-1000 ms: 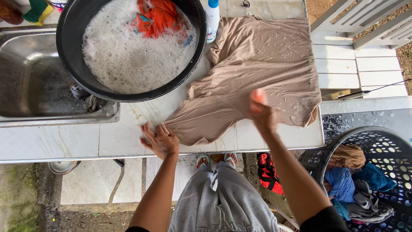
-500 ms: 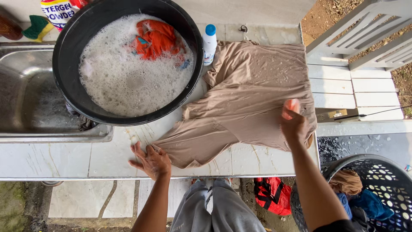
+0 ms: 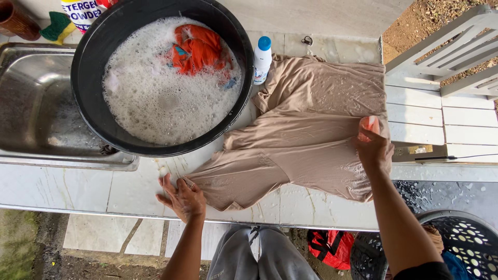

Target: The person washes clothes by rubbing them in a basin of soapy water and scrubbing garments laid on a counter using a hand brush and detergent.

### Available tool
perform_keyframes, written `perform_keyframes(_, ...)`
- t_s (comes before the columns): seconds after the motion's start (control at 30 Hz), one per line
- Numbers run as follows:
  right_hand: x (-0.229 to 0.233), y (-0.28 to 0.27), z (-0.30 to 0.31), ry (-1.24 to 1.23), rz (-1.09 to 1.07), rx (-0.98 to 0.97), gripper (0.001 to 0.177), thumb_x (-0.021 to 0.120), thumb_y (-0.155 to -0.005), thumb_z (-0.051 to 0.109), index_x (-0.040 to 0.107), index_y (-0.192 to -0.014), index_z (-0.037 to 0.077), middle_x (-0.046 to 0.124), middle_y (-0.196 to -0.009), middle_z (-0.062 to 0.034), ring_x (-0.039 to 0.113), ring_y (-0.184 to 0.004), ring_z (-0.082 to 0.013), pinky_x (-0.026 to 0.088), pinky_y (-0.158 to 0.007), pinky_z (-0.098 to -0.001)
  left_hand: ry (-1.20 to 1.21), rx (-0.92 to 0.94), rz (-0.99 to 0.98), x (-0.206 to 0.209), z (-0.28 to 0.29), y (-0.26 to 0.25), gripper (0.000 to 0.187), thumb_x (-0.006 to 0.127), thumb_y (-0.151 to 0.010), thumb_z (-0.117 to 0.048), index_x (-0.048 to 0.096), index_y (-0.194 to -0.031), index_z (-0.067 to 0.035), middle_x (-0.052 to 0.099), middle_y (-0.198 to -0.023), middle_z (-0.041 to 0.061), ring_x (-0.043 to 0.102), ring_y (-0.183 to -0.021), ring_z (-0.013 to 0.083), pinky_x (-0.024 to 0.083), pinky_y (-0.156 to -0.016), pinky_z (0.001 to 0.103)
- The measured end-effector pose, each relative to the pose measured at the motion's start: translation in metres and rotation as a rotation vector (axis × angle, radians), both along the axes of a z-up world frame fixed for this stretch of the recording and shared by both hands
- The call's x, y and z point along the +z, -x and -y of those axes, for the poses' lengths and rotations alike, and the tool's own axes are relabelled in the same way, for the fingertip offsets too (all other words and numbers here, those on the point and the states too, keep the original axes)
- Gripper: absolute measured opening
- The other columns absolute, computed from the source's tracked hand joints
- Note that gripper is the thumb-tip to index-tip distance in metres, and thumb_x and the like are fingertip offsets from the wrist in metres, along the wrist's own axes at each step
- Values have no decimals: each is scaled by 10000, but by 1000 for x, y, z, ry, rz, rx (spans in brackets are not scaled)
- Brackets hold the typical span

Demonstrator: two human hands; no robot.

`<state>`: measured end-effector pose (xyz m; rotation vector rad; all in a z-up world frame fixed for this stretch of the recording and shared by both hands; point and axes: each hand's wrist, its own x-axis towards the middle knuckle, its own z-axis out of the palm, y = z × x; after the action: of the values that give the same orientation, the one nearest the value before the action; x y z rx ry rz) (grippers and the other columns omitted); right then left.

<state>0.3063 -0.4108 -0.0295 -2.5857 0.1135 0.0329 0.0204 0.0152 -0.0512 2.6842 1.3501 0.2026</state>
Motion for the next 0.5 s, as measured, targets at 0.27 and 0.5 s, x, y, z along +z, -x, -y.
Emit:
perform_keyframes(0.27, -33, 213, -218, 101, -122, 1013, 348, 669, -895, 254, 706, -1229, 343, 758, -1126, -50, 715, -839, -117, 620, -762, -222, -10, 35, 34, 1, 12, 1, 232, 712, -876, -195, 643, -1042, -48, 290, -1539, 88, 215, -1567, 323, 154, -1232, 624)
perform_keyframes(0.5, 17, -96, -30, -180, 93, 366, 352, 740, -841, 199, 732, -1175, 86, 739, -1058, -110, 520, -358, -5, 411, -236, -180, 13, 74, -55, 3, 10, -9, 272, 684, -842, -188, 611, -1046, -23, 244, -1560, 121, 192, -1571, 308, 152, -1250, 591)
